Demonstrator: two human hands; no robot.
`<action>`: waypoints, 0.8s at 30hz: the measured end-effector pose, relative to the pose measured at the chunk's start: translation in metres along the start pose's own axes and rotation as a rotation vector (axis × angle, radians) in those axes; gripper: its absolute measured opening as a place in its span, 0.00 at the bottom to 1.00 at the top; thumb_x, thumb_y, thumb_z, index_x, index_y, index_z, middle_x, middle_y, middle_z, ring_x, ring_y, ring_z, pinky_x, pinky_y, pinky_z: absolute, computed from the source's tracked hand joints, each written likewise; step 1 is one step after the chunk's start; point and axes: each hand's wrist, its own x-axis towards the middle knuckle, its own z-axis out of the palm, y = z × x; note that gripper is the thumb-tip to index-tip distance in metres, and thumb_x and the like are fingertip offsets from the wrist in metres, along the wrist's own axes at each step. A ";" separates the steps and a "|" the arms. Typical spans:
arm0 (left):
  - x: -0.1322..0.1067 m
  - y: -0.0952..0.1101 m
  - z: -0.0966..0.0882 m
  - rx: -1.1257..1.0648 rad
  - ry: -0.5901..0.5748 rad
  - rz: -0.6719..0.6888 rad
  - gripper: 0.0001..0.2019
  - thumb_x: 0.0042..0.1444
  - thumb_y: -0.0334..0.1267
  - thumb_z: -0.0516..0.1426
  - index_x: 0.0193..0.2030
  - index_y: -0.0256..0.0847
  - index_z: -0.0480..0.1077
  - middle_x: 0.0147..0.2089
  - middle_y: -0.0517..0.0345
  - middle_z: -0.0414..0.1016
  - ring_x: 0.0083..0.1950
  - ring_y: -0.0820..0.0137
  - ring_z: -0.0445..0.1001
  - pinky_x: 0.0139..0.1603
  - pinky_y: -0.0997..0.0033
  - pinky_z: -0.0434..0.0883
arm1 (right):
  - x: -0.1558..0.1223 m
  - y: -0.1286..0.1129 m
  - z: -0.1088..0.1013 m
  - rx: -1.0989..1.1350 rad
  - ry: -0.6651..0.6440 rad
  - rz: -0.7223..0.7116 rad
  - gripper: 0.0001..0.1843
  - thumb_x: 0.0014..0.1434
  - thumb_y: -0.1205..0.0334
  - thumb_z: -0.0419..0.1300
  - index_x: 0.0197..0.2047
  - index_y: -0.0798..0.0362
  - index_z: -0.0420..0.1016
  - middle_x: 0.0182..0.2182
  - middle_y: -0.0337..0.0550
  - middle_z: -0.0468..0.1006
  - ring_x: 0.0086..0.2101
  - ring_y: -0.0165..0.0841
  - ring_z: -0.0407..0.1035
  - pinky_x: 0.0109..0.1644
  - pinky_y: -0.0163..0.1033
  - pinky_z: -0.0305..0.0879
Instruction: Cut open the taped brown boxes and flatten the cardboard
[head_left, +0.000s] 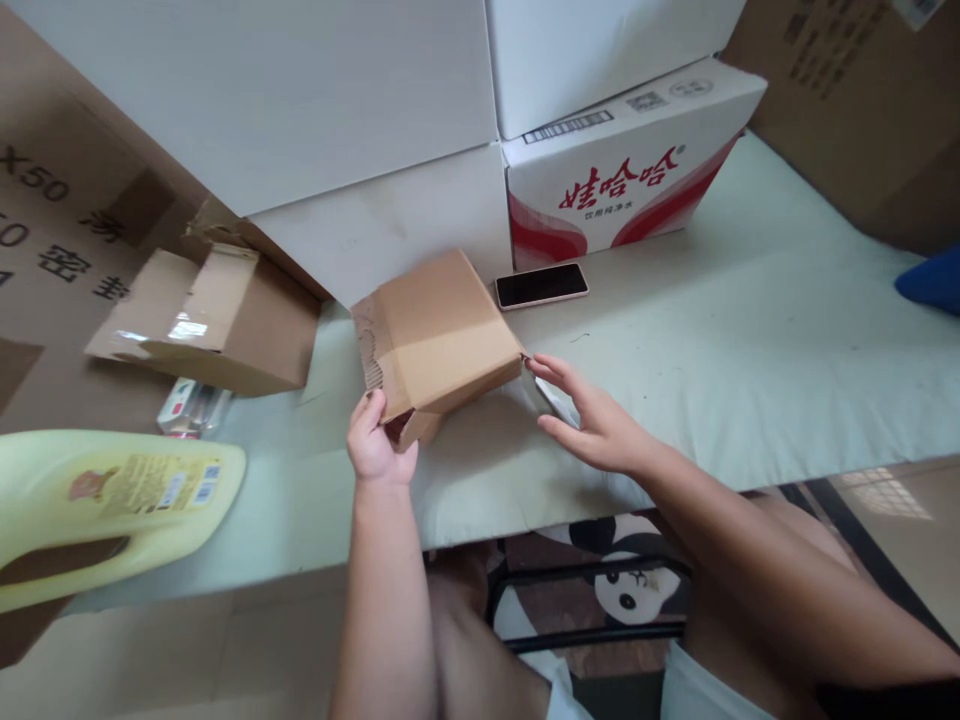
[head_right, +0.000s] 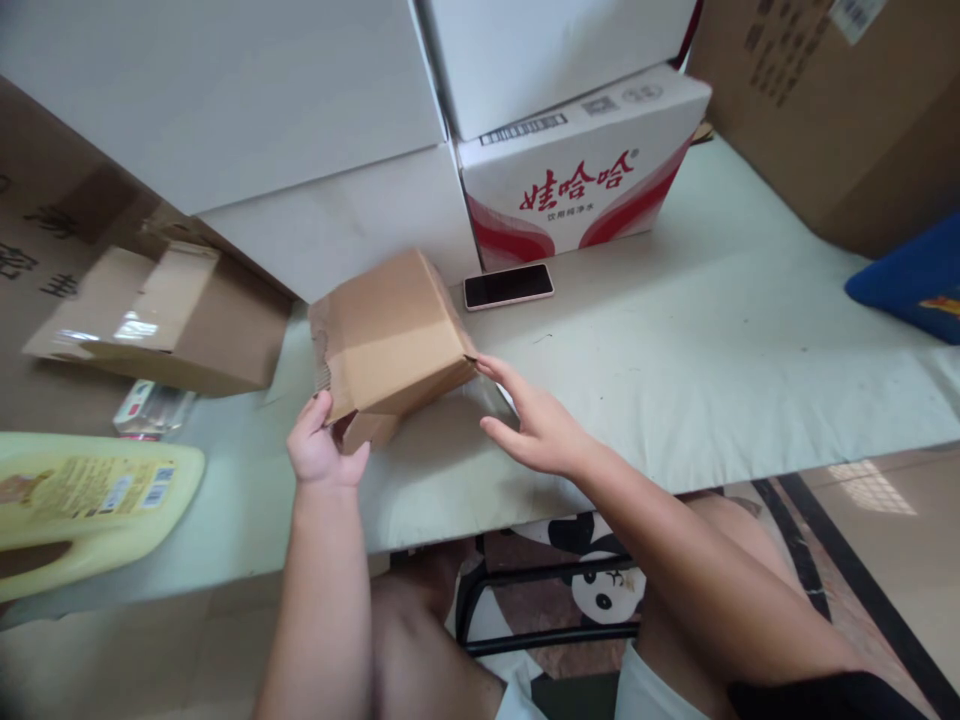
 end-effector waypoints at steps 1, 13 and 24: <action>0.000 0.000 -0.001 0.007 -0.006 -0.007 0.12 0.43 0.41 0.66 0.27 0.40 0.69 0.28 0.60 0.78 0.28 0.67 0.78 0.31 0.68 0.74 | 0.000 0.000 0.000 0.004 -0.015 -0.004 0.39 0.64 0.58 0.57 0.75 0.47 0.48 0.69 0.56 0.65 0.68 0.50 0.60 0.66 0.62 0.66; -0.006 0.004 0.001 0.059 -0.009 -0.136 0.07 0.48 0.38 0.65 0.33 0.39 0.76 0.32 0.55 0.82 0.28 0.66 0.80 0.30 0.67 0.76 | -0.003 0.005 0.005 0.061 0.008 -0.107 0.44 0.66 0.57 0.57 0.77 0.44 0.36 0.75 0.53 0.52 0.73 0.47 0.48 0.75 0.61 0.51; -0.002 -0.001 -0.004 0.025 -0.060 -0.105 0.09 0.47 0.42 0.67 0.32 0.40 0.75 0.35 0.55 0.82 0.33 0.63 0.81 0.35 0.65 0.76 | -0.001 0.000 0.004 -0.271 0.012 -0.099 0.29 0.64 0.51 0.57 0.67 0.46 0.63 0.68 0.54 0.65 0.74 0.59 0.33 0.70 0.78 0.40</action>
